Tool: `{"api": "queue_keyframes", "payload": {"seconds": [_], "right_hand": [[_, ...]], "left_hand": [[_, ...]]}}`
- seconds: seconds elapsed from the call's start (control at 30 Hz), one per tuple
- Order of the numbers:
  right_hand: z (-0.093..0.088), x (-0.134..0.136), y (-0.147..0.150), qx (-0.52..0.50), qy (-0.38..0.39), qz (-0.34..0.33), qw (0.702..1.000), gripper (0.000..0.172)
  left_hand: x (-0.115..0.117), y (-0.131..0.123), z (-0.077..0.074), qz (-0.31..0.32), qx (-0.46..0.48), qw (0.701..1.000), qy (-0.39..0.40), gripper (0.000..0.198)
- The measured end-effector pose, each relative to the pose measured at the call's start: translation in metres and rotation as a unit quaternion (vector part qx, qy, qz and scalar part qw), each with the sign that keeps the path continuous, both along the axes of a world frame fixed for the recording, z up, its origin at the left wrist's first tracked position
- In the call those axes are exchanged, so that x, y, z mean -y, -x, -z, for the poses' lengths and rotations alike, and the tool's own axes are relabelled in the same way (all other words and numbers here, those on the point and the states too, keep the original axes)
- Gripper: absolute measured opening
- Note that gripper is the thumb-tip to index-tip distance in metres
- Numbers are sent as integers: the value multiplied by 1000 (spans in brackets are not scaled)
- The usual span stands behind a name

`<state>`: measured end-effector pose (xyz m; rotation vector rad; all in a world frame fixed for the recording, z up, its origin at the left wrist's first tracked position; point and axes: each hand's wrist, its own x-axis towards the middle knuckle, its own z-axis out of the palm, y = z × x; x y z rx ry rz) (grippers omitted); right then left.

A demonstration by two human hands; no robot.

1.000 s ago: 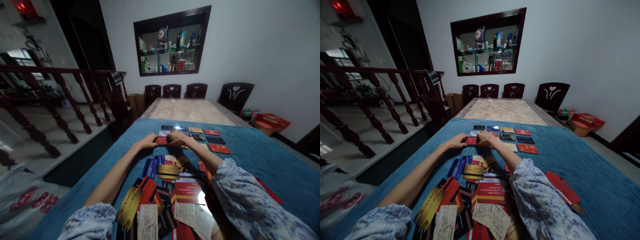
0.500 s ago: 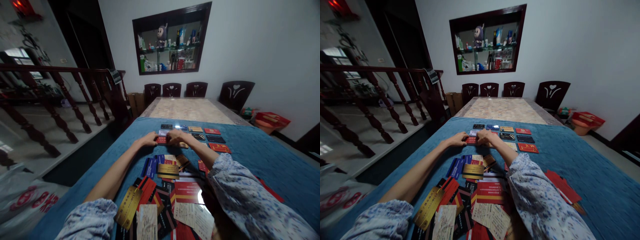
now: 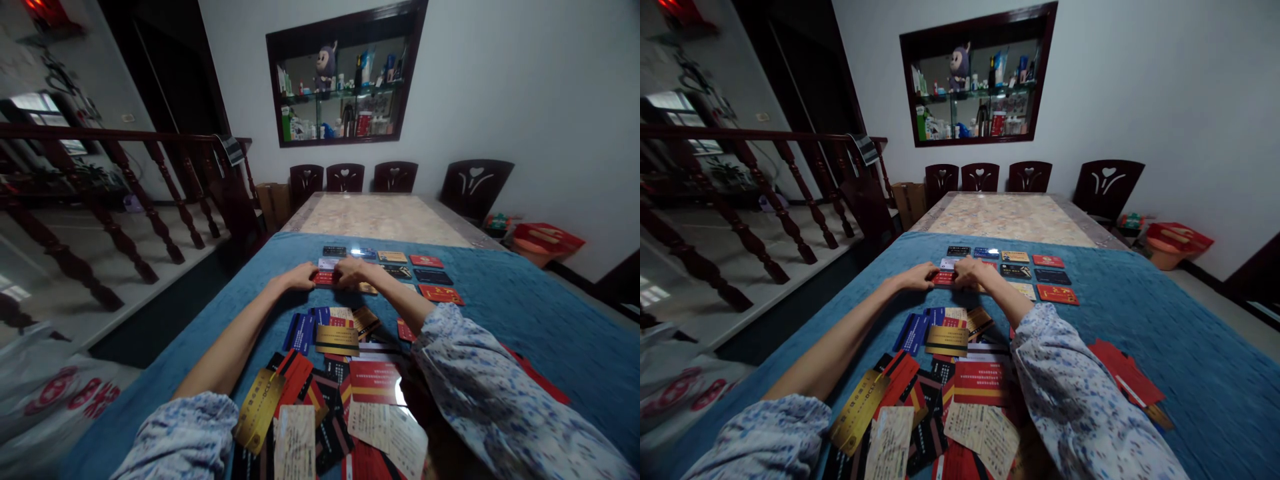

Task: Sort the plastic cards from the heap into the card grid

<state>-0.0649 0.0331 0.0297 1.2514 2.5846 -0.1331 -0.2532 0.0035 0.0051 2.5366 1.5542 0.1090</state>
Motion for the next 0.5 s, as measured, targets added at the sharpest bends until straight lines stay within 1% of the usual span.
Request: {"api": "queue_keyframes", "payload": {"seconds": [0.1,0.27,0.43,0.5], "right_hand": [[2,-3,-1,0,-2,-6,1000,34],[7,-11,-2,7,-20,-16,1000,39],[8,-12,-2,26,-44,-34,998,46],[6,-10,-3,24,-50,-36,998,49]], "left_hand": [[1,0,1,-5,5,1000,3,37],[1,3,4,-16,22,1000,4,51],[0,9,10,-21,39,999,0,62],[1,11,12,-24,48,999,-3,62]]}}
